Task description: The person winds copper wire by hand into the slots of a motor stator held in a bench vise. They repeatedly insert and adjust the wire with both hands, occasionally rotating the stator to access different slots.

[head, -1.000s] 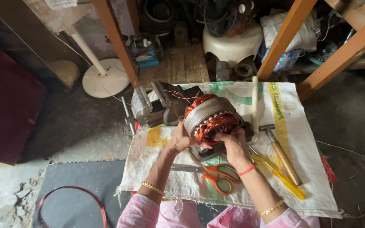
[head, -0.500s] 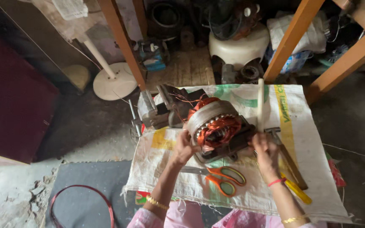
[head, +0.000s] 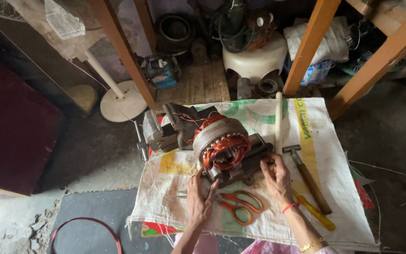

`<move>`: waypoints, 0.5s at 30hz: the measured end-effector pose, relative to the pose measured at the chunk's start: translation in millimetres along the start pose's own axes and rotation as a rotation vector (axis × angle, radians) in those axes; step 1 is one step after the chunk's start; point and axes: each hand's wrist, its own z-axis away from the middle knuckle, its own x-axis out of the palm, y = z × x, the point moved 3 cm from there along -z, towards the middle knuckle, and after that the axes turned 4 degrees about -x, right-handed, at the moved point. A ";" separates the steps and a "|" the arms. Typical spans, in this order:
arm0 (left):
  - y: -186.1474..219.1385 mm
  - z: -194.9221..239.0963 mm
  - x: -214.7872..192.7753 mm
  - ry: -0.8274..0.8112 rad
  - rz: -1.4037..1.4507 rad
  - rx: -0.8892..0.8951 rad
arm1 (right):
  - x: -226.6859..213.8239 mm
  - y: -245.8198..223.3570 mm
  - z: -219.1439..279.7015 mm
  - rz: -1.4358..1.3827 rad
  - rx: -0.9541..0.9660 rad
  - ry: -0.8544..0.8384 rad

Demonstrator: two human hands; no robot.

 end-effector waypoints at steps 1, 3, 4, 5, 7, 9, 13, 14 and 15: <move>1.1 2.8 0.4 0.007 -0.022 0.025 | -0.5 -1.8 0.6 -0.012 -0.030 0.012; 4.4 7.2 -0.8 0.027 -0.063 0.076 | 0.2 -5.1 1.2 -0.038 -0.095 0.032; 6.5 9.5 -1.7 0.032 -0.050 0.079 | -0.3 -5.8 1.4 -0.037 -0.098 0.032; 8.9 9.9 -4.2 0.037 -0.040 0.087 | 0.2 -6.6 1.7 -0.040 -0.100 0.037; 14.9 11.3 -8.7 0.051 -0.001 0.116 | 0.5 -6.3 1.9 -0.070 -0.078 0.037; 20.3 14.7 -12.4 0.068 0.057 0.156 | 0.3 -4.3 2.4 -0.123 -0.024 0.026; 19.8 24.7 -13.5 0.059 0.234 0.157 | -1.1 -2.5 4.4 -0.076 -0.061 0.029; 19.3 26.1 -13.3 0.059 0.246 0.202 | -1.6 -1.9 4.4 -0.078 -0.062 0.029; 18.5 27.2 -13.2 0.062 0.258 0.246 | -1.5 -2.3 4.4 -0.081 -0.064 0.026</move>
